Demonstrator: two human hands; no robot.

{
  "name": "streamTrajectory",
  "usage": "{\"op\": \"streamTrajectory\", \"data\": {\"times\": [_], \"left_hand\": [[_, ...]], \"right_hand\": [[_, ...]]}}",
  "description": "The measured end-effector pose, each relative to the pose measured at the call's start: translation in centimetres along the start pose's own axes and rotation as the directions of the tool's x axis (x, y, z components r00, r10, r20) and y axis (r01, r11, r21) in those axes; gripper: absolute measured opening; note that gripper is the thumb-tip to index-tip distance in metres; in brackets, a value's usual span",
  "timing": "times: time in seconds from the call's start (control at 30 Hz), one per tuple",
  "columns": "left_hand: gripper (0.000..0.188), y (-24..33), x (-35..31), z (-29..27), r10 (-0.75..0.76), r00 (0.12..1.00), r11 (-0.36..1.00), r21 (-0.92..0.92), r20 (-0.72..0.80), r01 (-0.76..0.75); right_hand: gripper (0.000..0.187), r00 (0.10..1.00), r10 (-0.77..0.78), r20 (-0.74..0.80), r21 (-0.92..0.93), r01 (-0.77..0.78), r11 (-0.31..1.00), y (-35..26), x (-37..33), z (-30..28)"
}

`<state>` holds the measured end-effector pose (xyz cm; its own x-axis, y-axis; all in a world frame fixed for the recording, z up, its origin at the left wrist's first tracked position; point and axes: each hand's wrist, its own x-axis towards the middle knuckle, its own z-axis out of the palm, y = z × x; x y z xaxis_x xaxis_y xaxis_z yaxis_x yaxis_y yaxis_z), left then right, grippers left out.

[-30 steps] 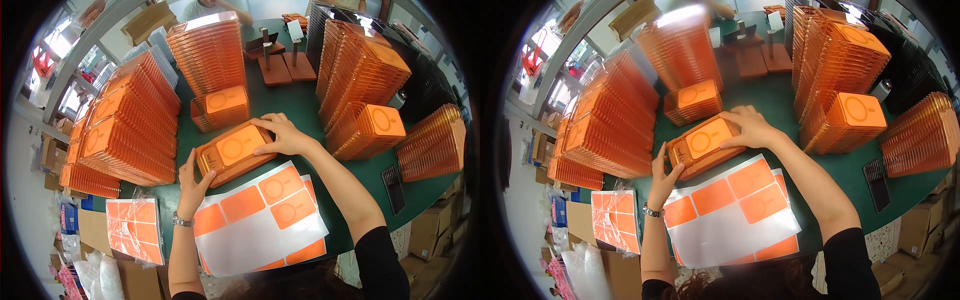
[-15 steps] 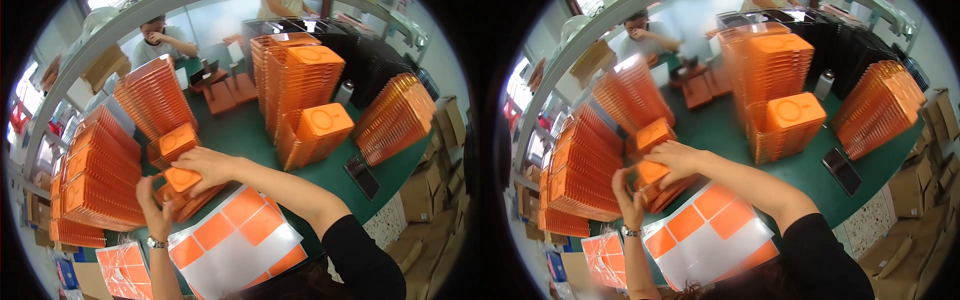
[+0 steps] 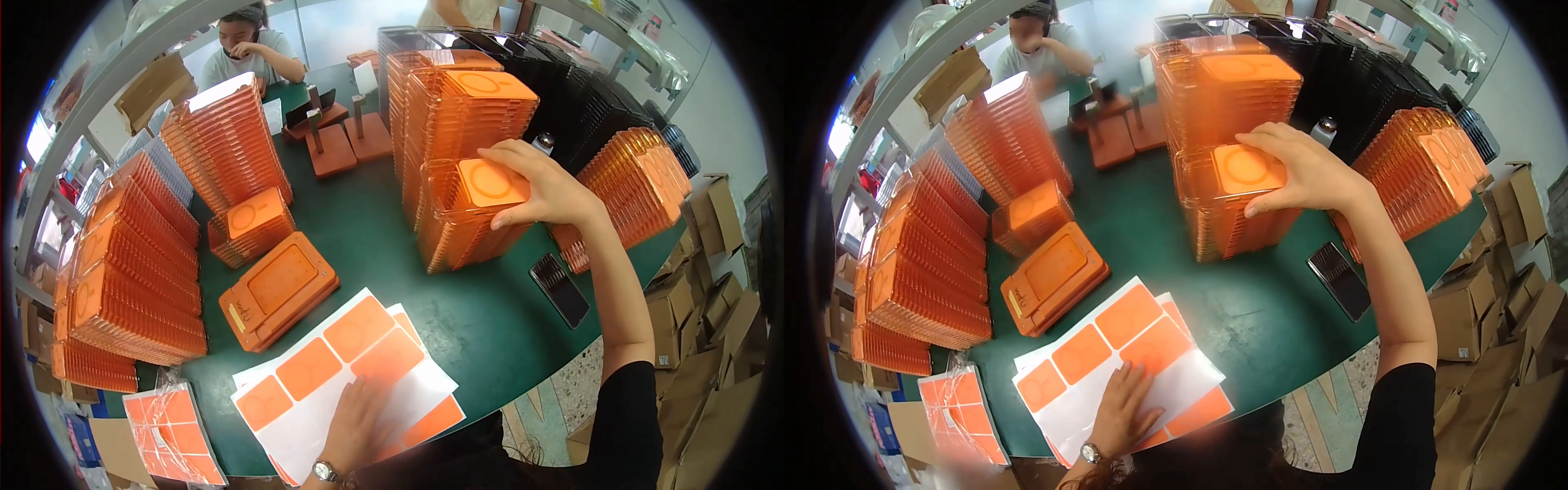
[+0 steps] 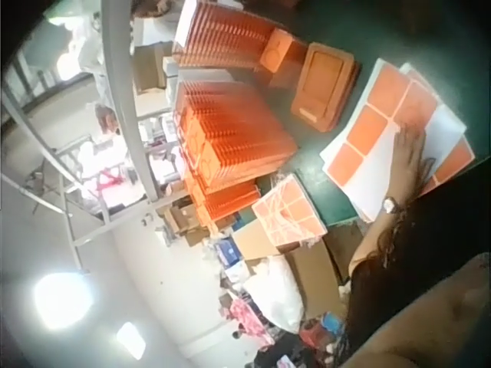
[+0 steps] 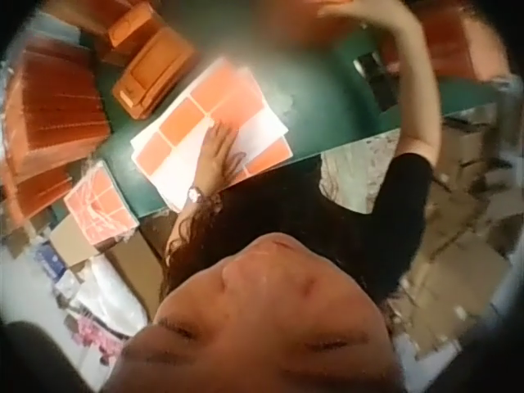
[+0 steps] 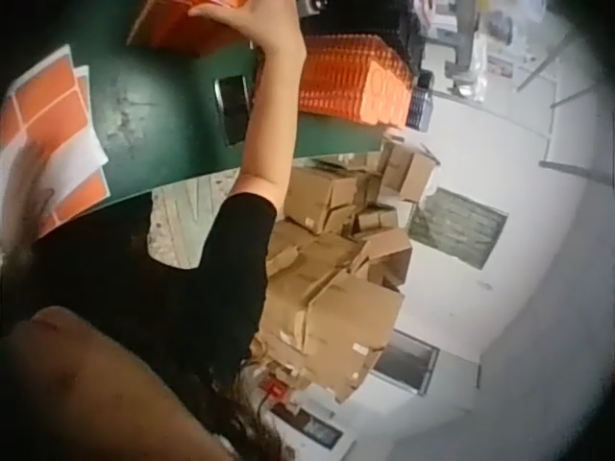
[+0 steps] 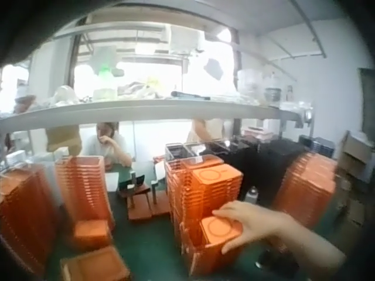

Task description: The person is peeling circular and rectangular orange stickers from a sheet and carefully applying them into the circular recess of clear-orange plastic phone cases before stacking the completed cases.

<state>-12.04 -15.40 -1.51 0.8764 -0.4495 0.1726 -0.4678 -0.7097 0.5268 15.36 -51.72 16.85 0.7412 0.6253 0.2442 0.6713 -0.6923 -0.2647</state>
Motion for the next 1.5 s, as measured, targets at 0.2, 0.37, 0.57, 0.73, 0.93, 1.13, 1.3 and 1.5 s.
{"op": "streamTrajectory", "data": {"times": [0.2, 0.37, 0.57, 0.73, 0.93, 1.13, 1.3, 1.5], "left_hand": [[0.054, 1.6, -1.9, 1.3, -0.013, 0.991, 1.0, 0.006, 0.136, 0.013], [0.051, 1.9, -2.6, 0.8, -0.026, 0.987, 1.0, -0.011, 0.158, 0.028], [0.05, 2.0, -2.4, 1.1, 0.036, 0.994, 0.998, -0.045, 0.107, -0.032], [0.036, 3.3, -2.8, 2.2, 0.089, 0.996, 0.992, -0.095, 0.026, -0.086], [0.036, 3.5, -3.5, 2.5, 0.07, 0.997, 0.992, -0.108, 0.017, -0.067], [0.037, 3.6, -4.0, 2.7, 0.047, 0.998, 0.98, -0.191, -0.045, -0.055], [0.037, 3.3, -4.5, 3.0, 0.02, 1.0, 0.975, -0.224, 0.018, -0.015], [0.036, 2.8, -4.0, 3.1, 0.054, 0.999, 0.975, -0.216, -0.001, -0.052]], "right_hand": [[0.094, 0.994, 0.015, 0.107, 0.072, -0.023, 0.997, 1.0, -0.5, -0.5], [0.095, 0.988, 0.078, 0.133, 0.057, -0.086, 0.995, 1.5, -2.1, -0.4], [0.07, 0.945, -0.14, -0.297, -0.281, 0.054, 0.958, -2.9, -4.1, 0.9], [0.026, 0.878, -0.465, 0.115, 0.102, 0.455, 0.885, -14.4, -6.9, 14.5], [0.027, 0.768, -0.505, 0.393, -0.003, 0.55, 0.835, -18.2, -7.0, 21.1], [0.027, 0.653, -0.536, 0.534, -0.067, 0.665, 0.744, -19.6, -7.2, 21.6], [0.024, 0.717, -0.625, 0.309, -0.21, 0.693, 0.69, -19.1, -8.5, 22.4], [0.019, 0.847, -0.449, 0.283, 0.192, 0.409, 0.892, -18.2, -6.7, 21.2]]}}
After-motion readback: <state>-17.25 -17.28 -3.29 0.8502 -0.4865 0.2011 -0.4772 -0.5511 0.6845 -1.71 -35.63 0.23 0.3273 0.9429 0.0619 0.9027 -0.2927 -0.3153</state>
